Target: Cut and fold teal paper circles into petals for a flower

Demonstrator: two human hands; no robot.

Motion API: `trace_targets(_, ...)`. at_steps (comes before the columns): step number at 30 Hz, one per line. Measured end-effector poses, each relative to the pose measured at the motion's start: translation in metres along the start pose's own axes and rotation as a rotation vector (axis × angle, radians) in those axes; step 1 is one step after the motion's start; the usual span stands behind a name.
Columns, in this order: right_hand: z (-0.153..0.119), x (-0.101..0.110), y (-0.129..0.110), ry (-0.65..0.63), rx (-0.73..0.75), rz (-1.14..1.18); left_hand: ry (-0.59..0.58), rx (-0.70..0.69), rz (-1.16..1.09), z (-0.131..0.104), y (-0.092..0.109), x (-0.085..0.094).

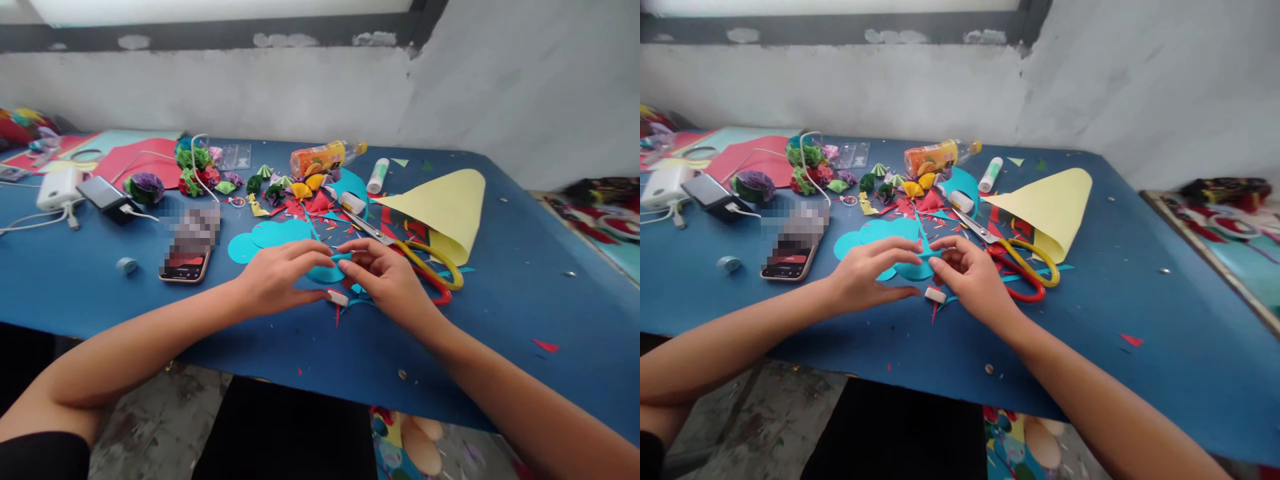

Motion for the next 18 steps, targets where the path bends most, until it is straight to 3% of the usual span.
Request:
trace_targets(1, 0.0, 0.0, 0.001, -0.006, -0.017, 0.011, 0.017, -0.075, 0.084, -0.001, 0.001, 0.0)
trace_targets(3, 0.0, 0.0, 0.001, 0.001, -0.013, 0.001, 0.064, -0.098, 0.144, -0.002, 0.002, 0.0)
trace_targets(7, -0.003, -0.001, -0.006, 0.063, 0.156, -0.127, 0.153, 0.158, -0.107, 0.001, -0.001, 0.003)
trace_targets(11, -0.004, -0.003, -0.008, 0.055, 0.19, -0.139, 0.061, 0.402, -0.412, 0.003, -0.002, 0.001)
trace_targets(18, -0.005, -0.002, -0.008, 0.079, 0.146, -0.082, -0.05, 0.708, -0.693, 0.0, -0.007, -0.008)
Point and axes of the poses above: each hand's wrist, its own z-axis towards the middle knuckle, its own x-axis out of the back of the hand, y = z × x, the point moved 3 cm from there along z, towards the middle knuckle, and after that the axes turned 8 degrees about z, right-handed, at the moved point
